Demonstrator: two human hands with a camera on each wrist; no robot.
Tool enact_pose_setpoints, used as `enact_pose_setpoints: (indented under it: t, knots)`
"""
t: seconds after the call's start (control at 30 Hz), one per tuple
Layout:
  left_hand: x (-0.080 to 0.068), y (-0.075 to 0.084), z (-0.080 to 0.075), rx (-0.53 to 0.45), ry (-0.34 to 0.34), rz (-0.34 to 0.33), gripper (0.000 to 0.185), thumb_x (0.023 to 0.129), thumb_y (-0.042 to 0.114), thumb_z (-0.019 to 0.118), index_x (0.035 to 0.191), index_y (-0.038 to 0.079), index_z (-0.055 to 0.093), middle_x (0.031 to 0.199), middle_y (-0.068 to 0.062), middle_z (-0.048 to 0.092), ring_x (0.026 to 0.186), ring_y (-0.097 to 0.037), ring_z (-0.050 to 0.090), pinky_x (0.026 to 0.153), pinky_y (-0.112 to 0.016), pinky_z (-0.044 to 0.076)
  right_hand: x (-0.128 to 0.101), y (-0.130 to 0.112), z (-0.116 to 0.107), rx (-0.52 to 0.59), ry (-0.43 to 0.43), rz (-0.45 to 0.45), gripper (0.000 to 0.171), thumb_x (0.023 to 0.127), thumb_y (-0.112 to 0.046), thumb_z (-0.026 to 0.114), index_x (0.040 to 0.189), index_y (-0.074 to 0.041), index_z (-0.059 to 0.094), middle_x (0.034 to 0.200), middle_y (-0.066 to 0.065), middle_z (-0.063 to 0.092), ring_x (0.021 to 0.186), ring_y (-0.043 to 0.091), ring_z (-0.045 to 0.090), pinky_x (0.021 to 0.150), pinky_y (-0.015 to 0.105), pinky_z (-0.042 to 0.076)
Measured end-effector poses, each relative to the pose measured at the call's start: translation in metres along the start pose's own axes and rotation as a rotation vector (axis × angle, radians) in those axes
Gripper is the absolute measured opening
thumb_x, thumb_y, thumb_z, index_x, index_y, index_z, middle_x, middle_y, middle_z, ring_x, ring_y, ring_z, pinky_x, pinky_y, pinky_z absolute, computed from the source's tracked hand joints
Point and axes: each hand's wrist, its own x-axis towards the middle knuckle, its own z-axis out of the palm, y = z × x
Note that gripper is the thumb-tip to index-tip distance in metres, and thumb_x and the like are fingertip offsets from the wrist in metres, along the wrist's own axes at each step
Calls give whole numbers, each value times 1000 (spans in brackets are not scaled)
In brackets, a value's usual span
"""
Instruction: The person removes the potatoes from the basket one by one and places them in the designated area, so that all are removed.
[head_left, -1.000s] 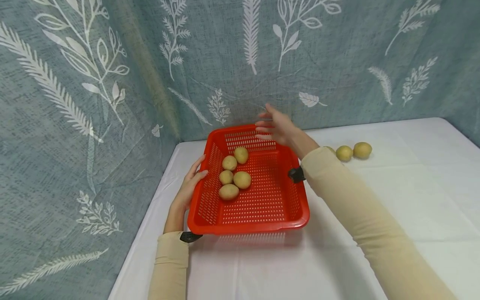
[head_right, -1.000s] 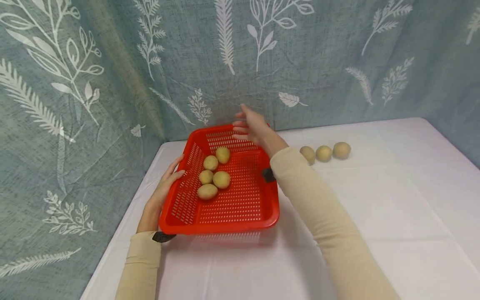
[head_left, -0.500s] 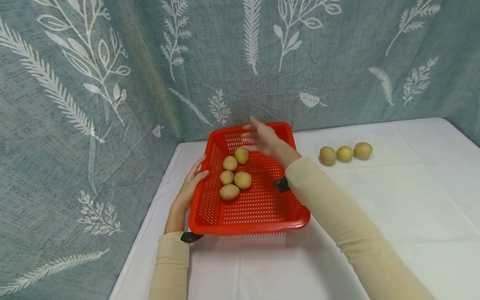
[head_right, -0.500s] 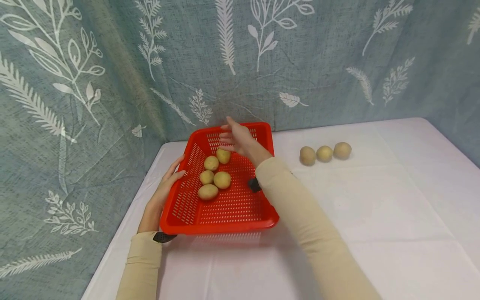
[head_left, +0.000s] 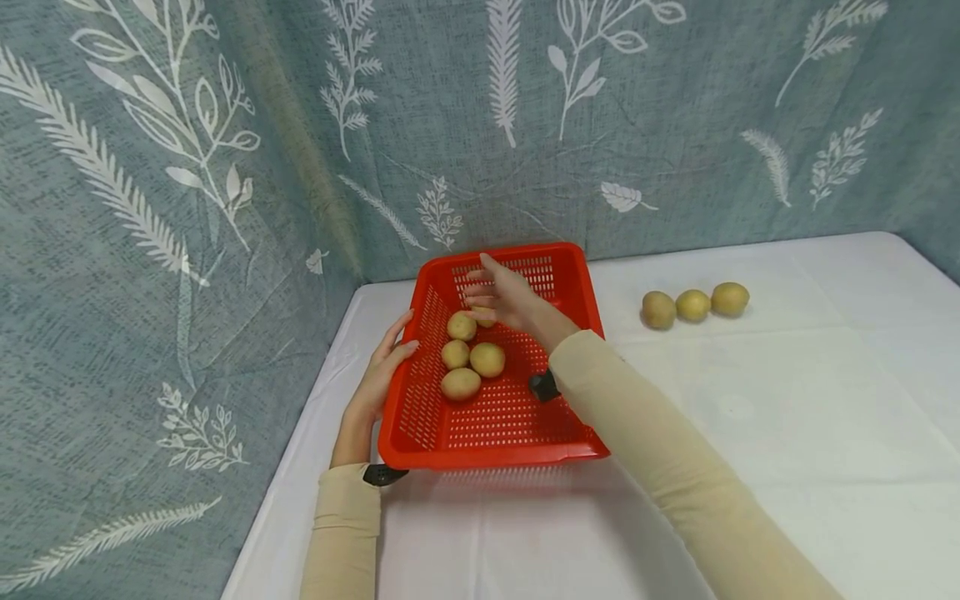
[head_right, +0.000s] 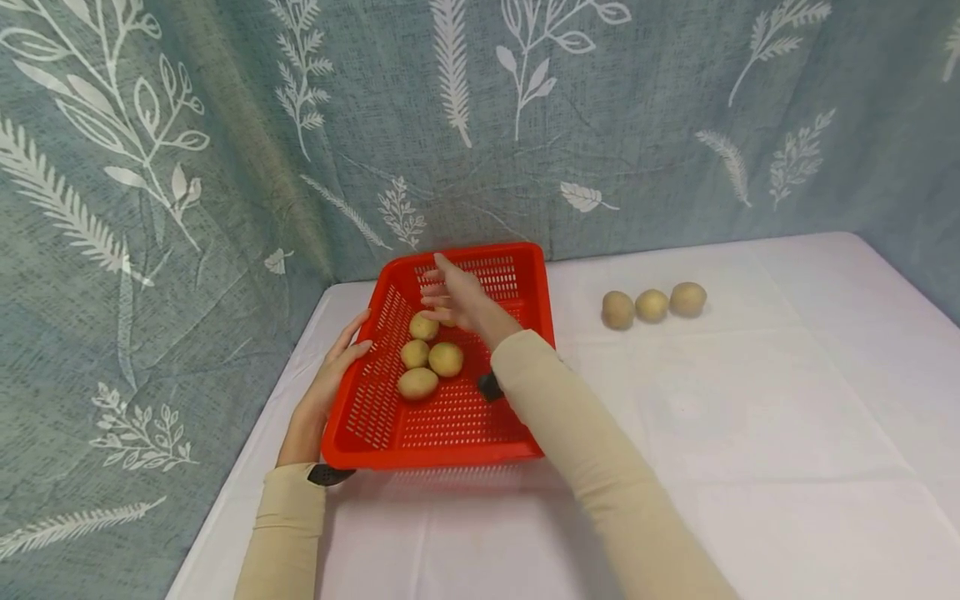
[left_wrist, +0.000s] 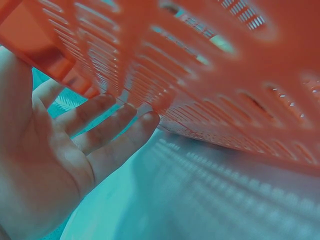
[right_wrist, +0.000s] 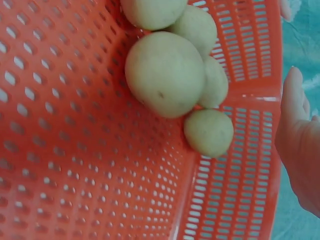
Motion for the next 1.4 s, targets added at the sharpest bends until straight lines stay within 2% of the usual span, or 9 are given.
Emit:
enact_pose_setpoints:
  t: [0.63, 0.87, 1.03, 1.13, 1.4]
  knots:
    - [1, 2, 3, 12, 5, 7, 56, 103, 19, 41, 154, 22, 18, 134, -20, 37, 98, -20, 58, 75, -30, 52, 8, 10, 6, 5, 13, 10, 56, 102, -43, 37, 140, -3, 45, 139, 22, 42, 128, 35, 40, 99, 43, 40]
    - [1, 2, 3, -3, 4, -7, 55, 103, 19, 41, 154, 24, 19, 138, -19, 35, 99, -21, 57, 76, -31, 52, 6, 11, -3, -31, 29, 20, 57, 102, -44, 38, 143, -4, 42, 140, 20, 43, 129, 35, 39, 99, 43, 40]
    - [1, 1, 2, -9, 8, -10, 56, 103, 20, 41, 154, 24, 19, 137, -18, 35, 98, -19, 57, 76, -30, 52, 8, 12, -11, -41, 86, 29, 54, 101, -42, 41, 141, -5, 46, 139, 18, 45, 127, 32, 44, 98, 41, 41]
    - [1, 2, 2, -15, 8, -7, 56, 102, 19, 41, 154, 23, 19, 137, -18, 35, 98, -19, 58, 75, -30, 52, 9, 14, -15, -92, 106, 35, 52, 102, -40, 41, 139, -5, 47, 137, 16, 47, 124, 31, 46, 97, 40, 42]
    - [-1, 2, 2, -16, 4, -10, 56, 103, 18, 40, 154, 23, 18, 139, -19, 34, 99, -20, 57, 76, -30, 52, 9, 19, -18, -311, 110, 107, 42, 102, -31, 45, 136, -7, 52, 132, 15, 51, 116, 30, 50, 95, 40, 43]
